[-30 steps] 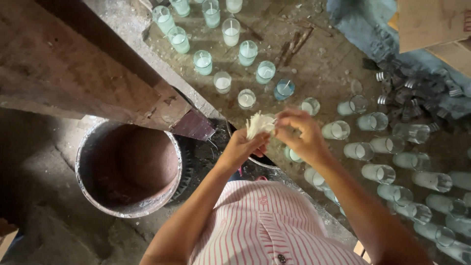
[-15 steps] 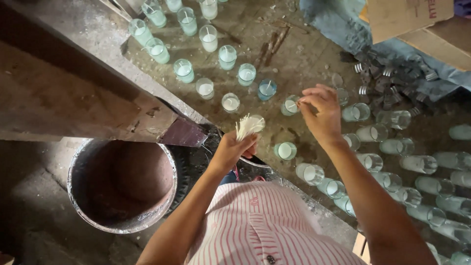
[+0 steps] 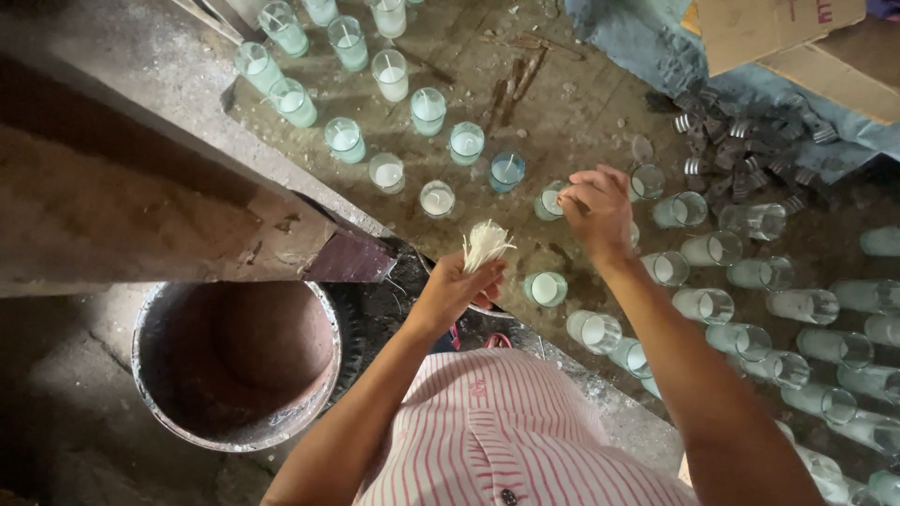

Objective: Inserting individual candle wicks into a large grid of small glass jars.

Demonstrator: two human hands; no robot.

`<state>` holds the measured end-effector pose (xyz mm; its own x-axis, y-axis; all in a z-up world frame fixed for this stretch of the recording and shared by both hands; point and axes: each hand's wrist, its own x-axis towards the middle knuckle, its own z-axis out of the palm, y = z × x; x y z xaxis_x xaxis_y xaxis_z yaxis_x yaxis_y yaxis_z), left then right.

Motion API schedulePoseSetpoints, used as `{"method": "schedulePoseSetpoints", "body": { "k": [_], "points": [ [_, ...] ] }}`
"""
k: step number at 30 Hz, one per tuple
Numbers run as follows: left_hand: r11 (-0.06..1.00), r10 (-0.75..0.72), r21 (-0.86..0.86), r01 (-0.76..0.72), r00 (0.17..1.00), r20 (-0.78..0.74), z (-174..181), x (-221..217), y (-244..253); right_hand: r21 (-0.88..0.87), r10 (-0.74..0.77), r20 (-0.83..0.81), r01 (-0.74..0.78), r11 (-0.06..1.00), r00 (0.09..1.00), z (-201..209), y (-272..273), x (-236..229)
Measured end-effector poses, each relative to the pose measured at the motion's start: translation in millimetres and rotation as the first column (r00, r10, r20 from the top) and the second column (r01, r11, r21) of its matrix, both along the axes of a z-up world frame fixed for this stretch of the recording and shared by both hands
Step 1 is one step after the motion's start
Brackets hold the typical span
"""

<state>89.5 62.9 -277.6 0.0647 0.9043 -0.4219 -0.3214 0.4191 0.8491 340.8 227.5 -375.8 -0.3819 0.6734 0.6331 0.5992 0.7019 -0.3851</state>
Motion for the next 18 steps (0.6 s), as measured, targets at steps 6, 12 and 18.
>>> {"method": "schedulePoseSetpoints", "body": {
  "k": [6, 12, 18],
  "points": [
    [1.000, -0.016, 0.023, 0.014, 0.998, 0.057, -5, 9, 10, -0.060, -0.017, -0.019, 0.016, 0.998, 1.000, 73, -30, -12],
    [0.996, -0.041, 0.080, 0.034, 0.995, 0.086, 23, 53, 16, -0.587, 0.092, -0.294, -0.256, 0.768, 0.951, 131, -81, -10],
    [0.994, 0.075, 0.087, -0.072, 0.997, -0.032, 27, 102, -13, -0.703, 0.081, -0.382, -0.346, 0.622, 0.921, 145, -97, 23]
  ]
}}
